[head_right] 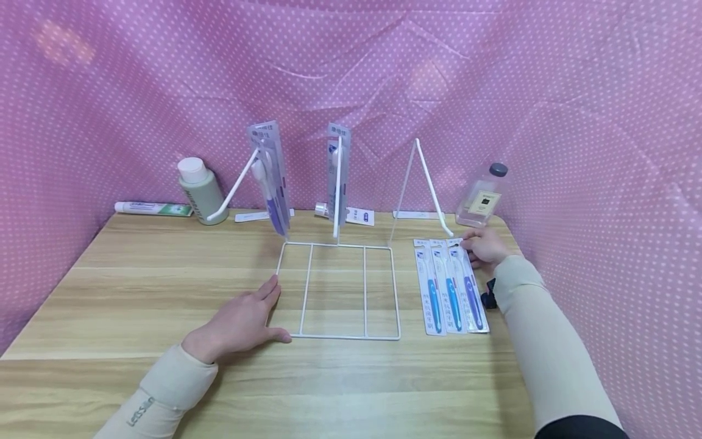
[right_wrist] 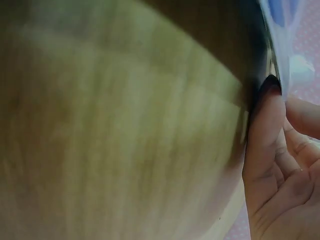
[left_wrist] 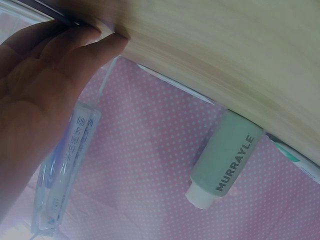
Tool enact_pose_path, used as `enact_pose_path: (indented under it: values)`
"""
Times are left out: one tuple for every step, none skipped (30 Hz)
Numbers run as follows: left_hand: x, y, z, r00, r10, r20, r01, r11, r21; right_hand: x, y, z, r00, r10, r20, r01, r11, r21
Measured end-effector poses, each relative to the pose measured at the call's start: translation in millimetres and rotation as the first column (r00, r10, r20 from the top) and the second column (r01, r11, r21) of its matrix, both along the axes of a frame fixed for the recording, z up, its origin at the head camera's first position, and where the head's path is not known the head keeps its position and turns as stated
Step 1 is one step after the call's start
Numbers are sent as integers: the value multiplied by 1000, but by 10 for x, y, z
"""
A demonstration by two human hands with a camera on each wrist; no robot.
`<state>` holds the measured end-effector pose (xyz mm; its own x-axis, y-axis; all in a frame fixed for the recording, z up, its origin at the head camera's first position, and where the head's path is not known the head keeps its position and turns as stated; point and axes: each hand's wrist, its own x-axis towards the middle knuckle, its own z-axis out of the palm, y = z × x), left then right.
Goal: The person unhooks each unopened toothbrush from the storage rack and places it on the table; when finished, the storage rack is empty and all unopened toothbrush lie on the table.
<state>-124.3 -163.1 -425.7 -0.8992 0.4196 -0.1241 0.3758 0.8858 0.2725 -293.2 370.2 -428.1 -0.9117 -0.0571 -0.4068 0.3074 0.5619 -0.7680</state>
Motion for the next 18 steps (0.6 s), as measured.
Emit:
enact_pose_path:
  values:
    - [1,1,0,1000,-2,0,2,1000,1,1,-9,1,1000,-10,2,10,1000,15]
    - [4,2,2,1000,-4,-1,4,1000,3,-1,-17,3,1000,-19,1,19,999,37]
    - [6,1,4,1000,-5,-1,5,1000,6,1,-28,9,1000,-26,-4,26,998,57]
    - [7,1,5,1000,-7,-2,7,1000,9,3,-40,14,999,-32,-11,33,997,75]
    - [9,1,7,1000,-8,-4,8,1000,11,3,-51,16,999,-35,-19,37,995,91]
    - [10,1,8,1000,-7,-4,7,1000,12,5,-66,20,999,-42,-27,44,994,102]
    - [12,3,11,1000,-5,-1,5,1000,12,7,-80,22,998,-48,-34,52,992,114]
    - [12,5,13,1000,-3,2,3,1000,14,6,-91,19,998,-51,-42,56,991,123]
    - [14,7,16,1000,-1,5,1,1000,14,6,-101,16,997,-53,-48,59,990,125]
    - [12,7,15,1000,-1,6,1,1000,14,7,-108,12,997,-54,-53,61,990,130]
    - [12,8,16,1000,0,8,0,1000,13,8,-113,7,997,-54,-60,62,989,134]
    - [13,9,19,1000,0,9,0,1000,13,7,-115,-1,996,-54,-65,63,988,138]
    - [13,10,22,1000,3,12,-3,1000,12,4,-114,-8,996,-52,-68,61,988,143]
    - [13,10,24,1000,3,12,-3,1000,12,2,-113,-12,996,-48,-70,58,988,145]
    - [15,9,27,1000,4,15,-5,1000,9,2,-109,-7,997,-42,-68,51,988,145]
    - [16,8,26,1000,5,14,-5,1000,11,1,-109,3,997,-32,-70,42,988,147]
    - [18,7,28,1000,8,15,-8,1000,10,3,-113,27,997,-17,-73,28,988,152]
    - [20,5,28,1000,9,15,-9,1000,9,6,-118,63,995,-5,-95,20,986,165]
